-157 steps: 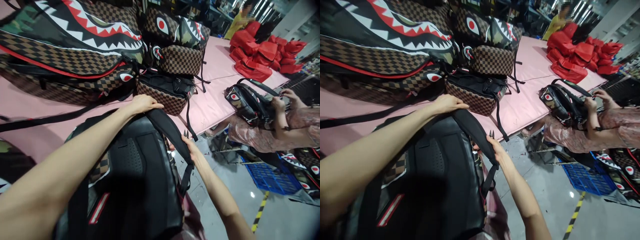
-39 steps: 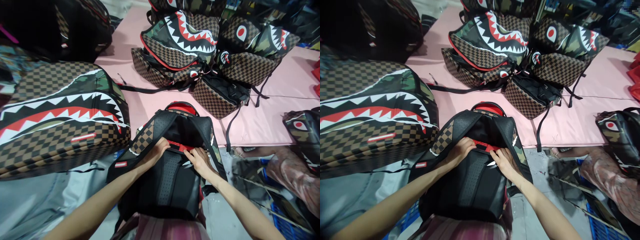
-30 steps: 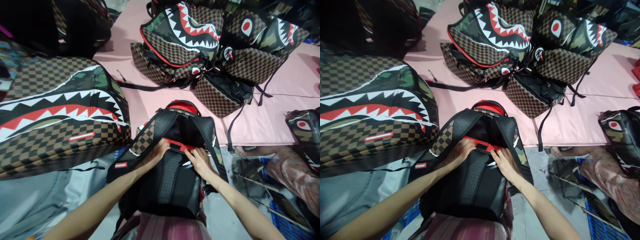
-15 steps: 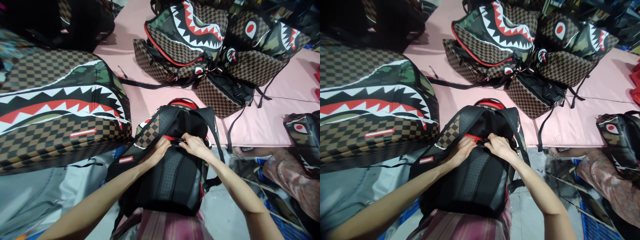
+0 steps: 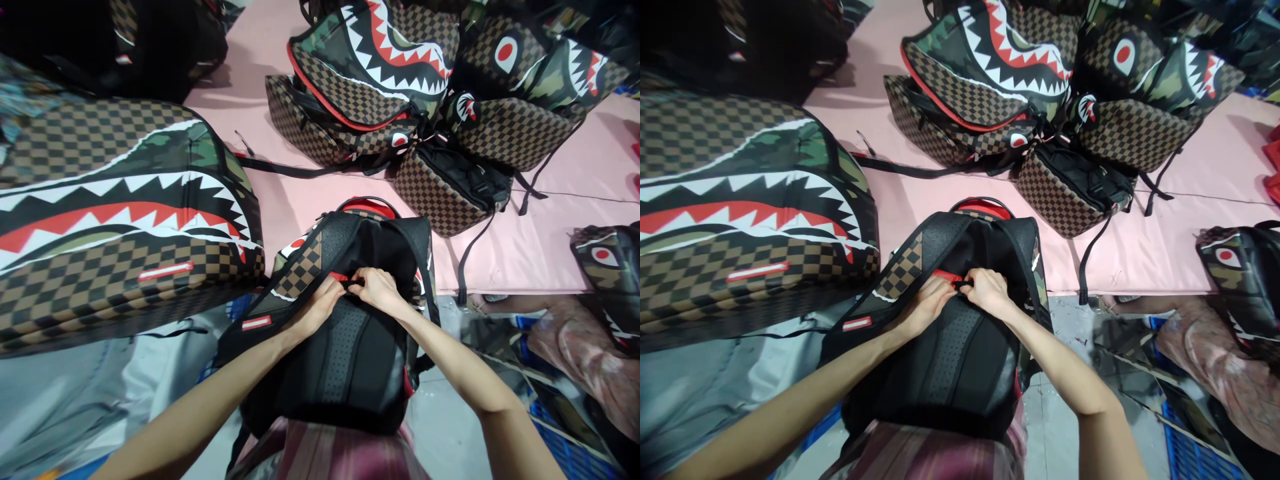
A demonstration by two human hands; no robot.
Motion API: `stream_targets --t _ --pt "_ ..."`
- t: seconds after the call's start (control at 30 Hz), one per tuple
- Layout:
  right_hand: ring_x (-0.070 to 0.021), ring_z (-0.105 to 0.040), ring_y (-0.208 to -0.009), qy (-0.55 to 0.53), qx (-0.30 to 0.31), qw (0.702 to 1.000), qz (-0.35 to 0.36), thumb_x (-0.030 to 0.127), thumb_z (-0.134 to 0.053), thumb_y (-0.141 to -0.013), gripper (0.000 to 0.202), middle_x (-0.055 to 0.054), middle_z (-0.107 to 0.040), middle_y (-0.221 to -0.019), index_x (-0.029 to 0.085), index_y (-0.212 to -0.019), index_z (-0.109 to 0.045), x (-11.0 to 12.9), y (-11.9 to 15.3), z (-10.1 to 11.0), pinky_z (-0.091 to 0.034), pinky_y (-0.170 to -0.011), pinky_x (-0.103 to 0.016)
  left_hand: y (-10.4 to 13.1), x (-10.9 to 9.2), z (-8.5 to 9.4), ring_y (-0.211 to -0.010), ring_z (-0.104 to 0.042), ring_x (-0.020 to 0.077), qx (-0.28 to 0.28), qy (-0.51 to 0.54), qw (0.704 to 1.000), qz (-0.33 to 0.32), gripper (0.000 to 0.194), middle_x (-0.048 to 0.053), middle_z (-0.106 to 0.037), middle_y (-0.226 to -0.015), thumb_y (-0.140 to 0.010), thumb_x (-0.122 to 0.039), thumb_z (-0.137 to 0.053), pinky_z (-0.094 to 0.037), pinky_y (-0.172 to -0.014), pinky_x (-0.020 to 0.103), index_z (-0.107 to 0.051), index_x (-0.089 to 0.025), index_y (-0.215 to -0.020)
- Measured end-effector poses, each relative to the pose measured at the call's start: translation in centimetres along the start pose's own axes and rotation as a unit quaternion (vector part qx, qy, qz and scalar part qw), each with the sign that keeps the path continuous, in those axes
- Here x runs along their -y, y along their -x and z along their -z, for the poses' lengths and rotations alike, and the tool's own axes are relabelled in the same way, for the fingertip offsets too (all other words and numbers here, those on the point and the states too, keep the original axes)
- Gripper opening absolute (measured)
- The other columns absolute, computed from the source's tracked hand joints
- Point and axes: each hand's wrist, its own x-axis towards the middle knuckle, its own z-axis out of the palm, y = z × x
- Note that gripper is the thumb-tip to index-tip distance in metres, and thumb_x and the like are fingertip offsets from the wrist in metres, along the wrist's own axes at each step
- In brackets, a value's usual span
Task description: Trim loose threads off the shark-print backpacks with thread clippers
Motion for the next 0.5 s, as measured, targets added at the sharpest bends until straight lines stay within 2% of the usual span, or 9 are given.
stream_targets --t 0.07,0.13,0.2,0.33,0.5 --pt "-0.0172 -0.065 -0.082 -0.089 -0.031 0.996 -0.014 0.033 -0.057 -0.081 0.024 -0.004 -0.071 -0.091 0.019 -0.097 -0.067 -0.4 0.1 -0.3 -0.045 -0.069 -0.025 -0.1 -0.2 0.3 -0.076 -0.052 0.0161 0.013 0.003 1.0 0.006 0.022 0.002 -0.056 -0.077 -0.092 -0.024 -0.038 -0.041 -0.073 0.029 -0.057 -0.019 -0.084" --pt "-0.0178 -0.065 -0.087 -0.103 -0.058 0.993 -0.027 0.034 -0.057 -0.081 0.026 -0.004 -0.071 -0.095 0.02 -0.101 -0.067 -0.9 0.6 0.0 -0.045 -0.073 -0.026 -0.2 -0.4 0.4 -0.075 -0.052 0.0155 0.023 0.008 1.0 0.02 0.021 0.001 -0.055 -0.076 -0.093 -0.024 -0.038 -0.04 -0.072 0.028 -0.056 -0.019 -0.083" --pt "-0.0211 -0.065 -0.091 -0.046 -0.056 0.997 -0.039 0.036 -0.062 -0.077 0.028 -0.003 -0.071 -0.095 0.022 -0.101 -0.068 -1.3 1.1 0.7 -0.044 -0.076 -0.029 -0.2 -0.5 0.4 -0.075 -0.051 0.0155 0.023 0.013 0.999 0.033 0.022 0.001 -0.054 -0.074 -0.093 -0.025 -0.037 -0.04 -0.072 0.028 -0.055 -0.02 -0.082" --pt "-0.0227 -0.065 -0.091 0.062 0.005 0.998 -0.029 0.036 -0.062 -0.076 0.022 -0.003 -0.072 -0.089 0.026 -0.093 -0.071 -1.0 1.4 1.9 -0.044 -0.074 -0.029 0.0 -0.4 0.1 -0.073 -0.049 0.016 0.027 0.009 0.999 0.038 0.027 0.001 -0.051 -0.071 -0.093 -0.029 -0.036 -0.039 -0.072 0.029 -0.054 -0.02 -0.075" --pt "-0.023 -0.065 -0.088 0.126 0.023 0.992 -0.012 0.033 -0.062 -0.074 0.022 -0.006 -0.071 -0.09 0.025 -0.093 -0.071 0.1 0.6 1.9 -0.043 -0.069 -0.029 0.0 -0.1 -0.3 -0.075 -0.049 0.0161 0.045 -0.014 0.998 0.048 0.028 0.002 -0.051 -0.073 -0.093 -0.029 -0.037 -0.038 -0.074 0.029 -0.052 -0.018 -0.072"
